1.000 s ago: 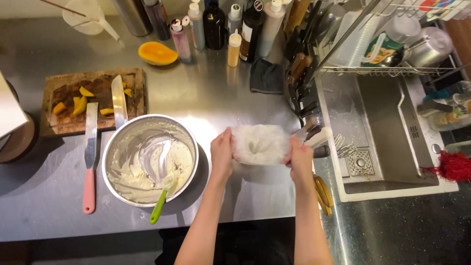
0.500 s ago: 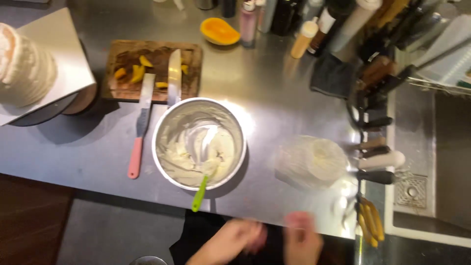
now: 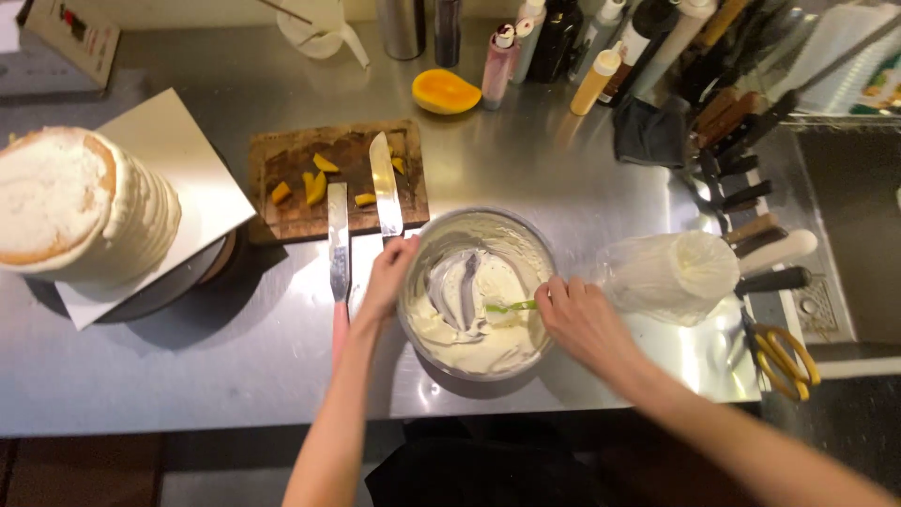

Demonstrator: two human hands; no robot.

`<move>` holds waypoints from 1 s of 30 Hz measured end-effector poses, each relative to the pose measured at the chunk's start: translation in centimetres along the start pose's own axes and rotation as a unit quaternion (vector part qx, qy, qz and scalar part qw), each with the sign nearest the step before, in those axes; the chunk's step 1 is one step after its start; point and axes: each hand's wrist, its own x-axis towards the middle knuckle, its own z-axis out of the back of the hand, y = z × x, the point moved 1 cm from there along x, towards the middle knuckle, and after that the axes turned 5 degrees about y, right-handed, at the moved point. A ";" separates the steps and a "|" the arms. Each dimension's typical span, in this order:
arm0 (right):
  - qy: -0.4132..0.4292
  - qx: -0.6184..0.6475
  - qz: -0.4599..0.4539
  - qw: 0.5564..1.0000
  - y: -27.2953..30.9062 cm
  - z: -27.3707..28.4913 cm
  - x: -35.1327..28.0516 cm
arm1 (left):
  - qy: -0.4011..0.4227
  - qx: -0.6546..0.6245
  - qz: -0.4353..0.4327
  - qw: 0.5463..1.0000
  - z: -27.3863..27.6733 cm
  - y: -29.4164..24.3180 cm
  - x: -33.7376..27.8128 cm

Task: Applying frosting to a layered cake using a piping bag.

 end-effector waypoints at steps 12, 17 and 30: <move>-0.135 -0.432 0.162 0.877 -3.0 23.3 1.4 | 0.141 -0.147 -0.242 0.949 -0.8 -22.3 -10.0; -0.181 -0.343 -0.121 0.914 0.5 25.1 -2.2 | 0.076 -0.104 -0.446 0.886 3.1 -28.3 -15.2; -0.326 -0.368 -0.130 0.861 5.1 41.2 -3.4 | -0.016 -0.224 -0.601 0.767 5.3 -33.8 -19.4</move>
